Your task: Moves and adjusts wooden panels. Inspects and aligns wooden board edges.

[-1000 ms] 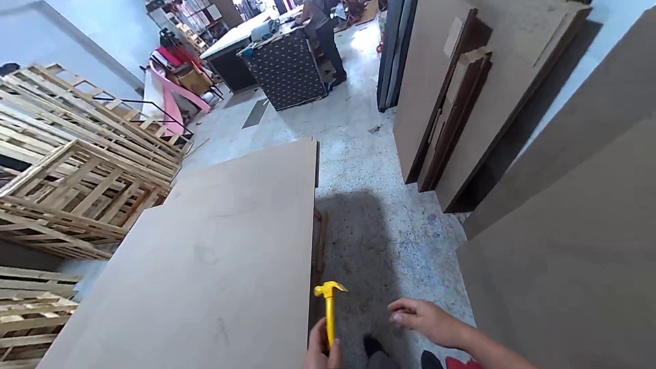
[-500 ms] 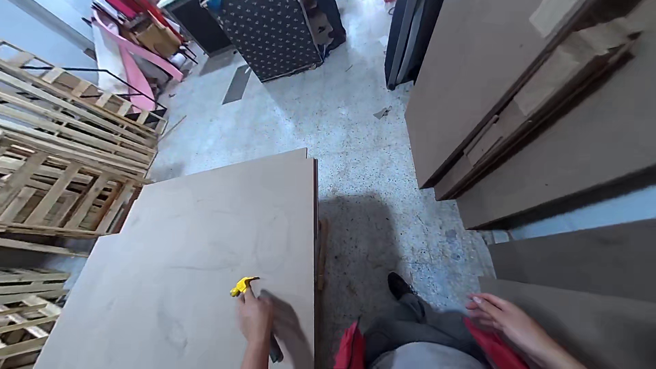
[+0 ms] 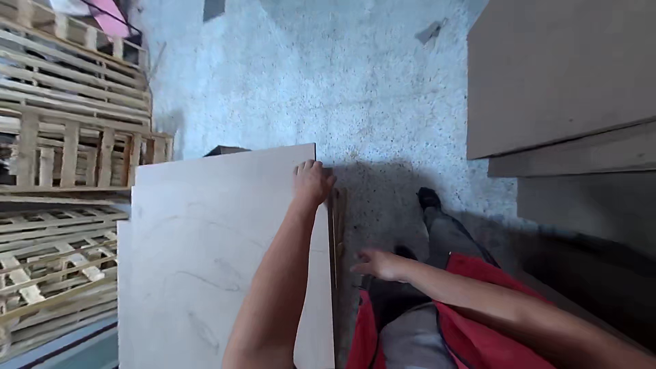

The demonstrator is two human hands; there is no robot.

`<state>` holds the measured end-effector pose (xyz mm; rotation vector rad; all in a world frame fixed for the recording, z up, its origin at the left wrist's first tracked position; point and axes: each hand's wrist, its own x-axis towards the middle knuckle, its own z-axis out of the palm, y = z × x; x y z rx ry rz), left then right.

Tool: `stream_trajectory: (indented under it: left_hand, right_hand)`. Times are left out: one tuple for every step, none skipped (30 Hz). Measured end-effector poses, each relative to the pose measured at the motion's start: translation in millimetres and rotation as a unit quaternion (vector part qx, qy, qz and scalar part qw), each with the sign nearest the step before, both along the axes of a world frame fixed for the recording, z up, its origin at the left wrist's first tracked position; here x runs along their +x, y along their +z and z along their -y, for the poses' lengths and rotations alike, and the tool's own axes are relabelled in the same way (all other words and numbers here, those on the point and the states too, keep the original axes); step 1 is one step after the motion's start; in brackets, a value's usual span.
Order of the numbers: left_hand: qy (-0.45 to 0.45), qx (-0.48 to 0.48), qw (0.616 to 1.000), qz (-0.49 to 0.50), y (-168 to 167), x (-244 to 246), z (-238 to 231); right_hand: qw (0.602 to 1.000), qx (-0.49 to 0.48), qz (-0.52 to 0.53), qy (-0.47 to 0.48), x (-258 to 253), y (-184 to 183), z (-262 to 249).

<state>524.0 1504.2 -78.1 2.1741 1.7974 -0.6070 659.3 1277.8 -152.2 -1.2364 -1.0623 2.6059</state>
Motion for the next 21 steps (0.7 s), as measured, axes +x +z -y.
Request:
stream_trajectory:
  left_hand:
    - [-0.007,-0.031,0.999,-0.022,-5,3,-8]
    - [-0.01,-0.045,0.998,-0.03,-8,3,-14]
    - [-0.013,-0.047,0.998,-0.03,-10,2,-17]
    - [-0.018,-0.041,0.999,-0.025,-11,0,-19]
    - [-0.025,-0.03,0.999,-0.02,-12,-2,-17]
    - [-0.036,-0.013,0.999,-0.012,-13,-5,-13]
    - [-0.047,0.005,0.999,-0.001,-14,-7,-9]
    - [-0.057,0.023,0.998,0.008,-16,-8,-7]
    - [-0.062,0.033,0.998,0.009,-17,-9,-6]
    - [-0.064,0.038,0.997,0.008,-18,-9,-6]
    - [-0.067,0.042,0.997,0.007,-19,-7,-9]
    - [-0.07,0.045,0.996,0.01,-21,-7,-10]
    - [-0.071,0.047,0.996,0.011,-22,-8,-9]
    - [-0.073,0.049,0.996,0.013,-22,-9,-7]
    - [-0.072,0.045,0.996,0.012,-22,-10,-7]
    - [-0.069,0.035,0.997,0.008,-21,-9,-10]
    - [-0.065,0.023,0.998,0.002,-19,-8,-14]
    - [-0.063,0.015,0.998,-0.003,-19,-7,-16]
    - [-0.063,0.011,0.998,-0.005,-18,-7,-16]
    - [-0.064,0.009,0.998,-0.005,-18,-6,-16]
    - [-0.065,0.009,0.998,-0.004,-18,-5,-17]
  right_hand:
    - [0.999,-0.044,-0.019,0.009,-16,-5,-2]
    - [0.996,-0.084,-0.04,0.017,-28,-9,-3]
    - [0.991,-0.115,-0.059,0.024,-38,-13,-5]
    - [0.988,-0.134,-0.072,0.026,-46,-16,-6]
    - [0.986,-0.147,-0.081,0.024,-54,-18,-6]
    - [0.984,-0.155,-0.084,0.022,-62,-20,-6]
    - [0.984,-0.159,-0.08,0.019,-69,-21,-8]
    - [0.985,-0.157,-0.073,0.019,-76,-22,-9]
    - [0.985,-0.155,-0.07,0.024,-82,-21,-8]
    - [0.985,-0.152,-0.069,0.033,-87,-19,-7]
    - [0.986,-0.149,-0.068,0.043,-91,-18,-8]
    - [0.985,-0.151,-0.062,0.051,-95,-16,-8]
    - [0.985,-0.156,-0.05,0.052,-98,-14,-7]
    - [0.984,-0.165,-0.038,0.045,-102,-13,-4]
    - [0.983,-0.18,-0.029,0.027,-105,-13,-2]
    - [0.98,-0.197,-0.019,0.006,-109,-12,-1]
    - [0.976,-0.216,-0.012,-0.014,-111,-11,0]
    - [0.972,-0.234,-0.006,-0.029,-112,-8,1]
    - [0.969,-0.245,-0.004,-0.035,-113,-6,1]
    - [0.968,-0.248,-0.004,-0.037,-113,-5,0]
    - [0.969,-0.246,-0.004,-0.036,-113,-4,-2]
